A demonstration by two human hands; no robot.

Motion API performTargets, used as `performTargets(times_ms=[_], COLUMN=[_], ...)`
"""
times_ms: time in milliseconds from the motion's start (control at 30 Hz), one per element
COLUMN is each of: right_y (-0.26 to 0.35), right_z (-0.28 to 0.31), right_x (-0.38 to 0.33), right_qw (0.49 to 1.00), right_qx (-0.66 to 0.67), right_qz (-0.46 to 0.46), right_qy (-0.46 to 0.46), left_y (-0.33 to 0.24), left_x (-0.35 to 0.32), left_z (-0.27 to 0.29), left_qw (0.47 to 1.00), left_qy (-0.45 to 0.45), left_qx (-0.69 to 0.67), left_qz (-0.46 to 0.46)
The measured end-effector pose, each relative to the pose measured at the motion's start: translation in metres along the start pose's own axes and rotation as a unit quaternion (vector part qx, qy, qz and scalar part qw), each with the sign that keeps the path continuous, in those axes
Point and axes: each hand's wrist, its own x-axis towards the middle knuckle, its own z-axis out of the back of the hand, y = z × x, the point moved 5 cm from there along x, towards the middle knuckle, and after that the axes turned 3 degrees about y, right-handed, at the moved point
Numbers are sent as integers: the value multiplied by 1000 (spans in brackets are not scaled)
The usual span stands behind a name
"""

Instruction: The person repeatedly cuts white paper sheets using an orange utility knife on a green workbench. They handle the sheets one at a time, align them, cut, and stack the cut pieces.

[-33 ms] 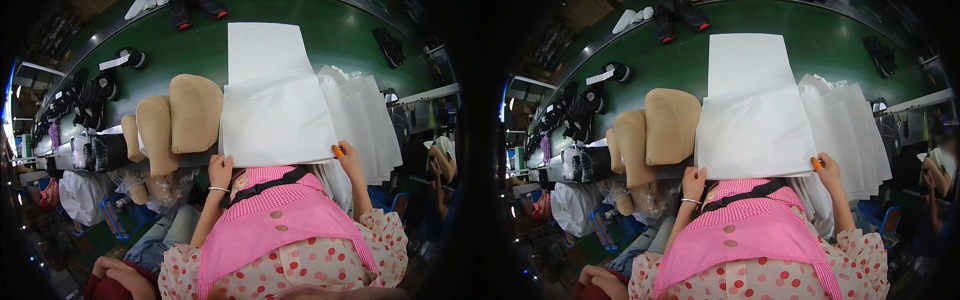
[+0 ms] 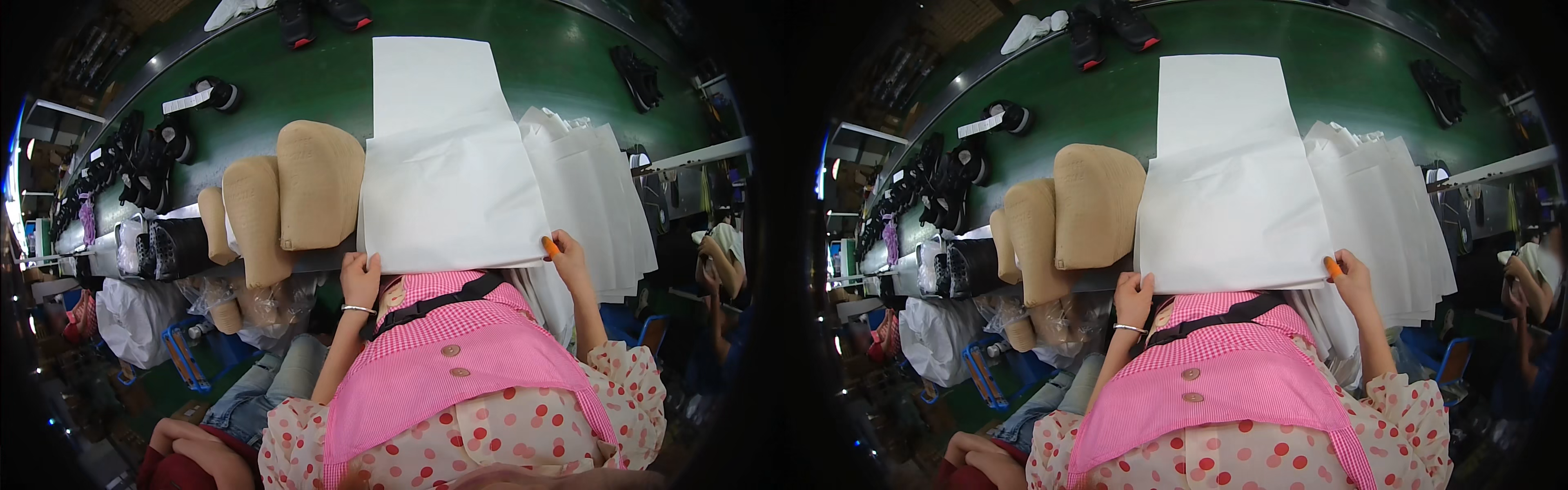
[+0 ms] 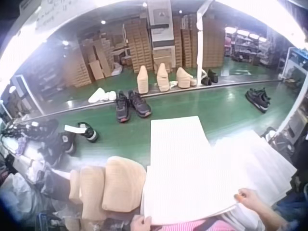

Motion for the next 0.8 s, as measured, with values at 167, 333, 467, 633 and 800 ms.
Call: performTargets(times_ms=[167,333,467,633,800], right_y=[10,25,16,4,15], right_z=[-7,-5,-4,-2,-4], right_x=[3,-3,0,10,5], right_qw=[998,994,994,997,997], right_qx=[50,101,105,79,66], right_qz=[21,-14,-28,19,9], right_qy=[-24,-38,-13,-20,-44], left_y=[-1,9,7,9,4], left_x=[1,-13,-22,-17,-15], left_z=[7,9,7,3,6], left_qw=[998,948,902,901,923], left_qy=[-41,110,155,122,89], left_qx=[16,-236,-327,-369,-330], left_qz=[-38,180,236,195,175])
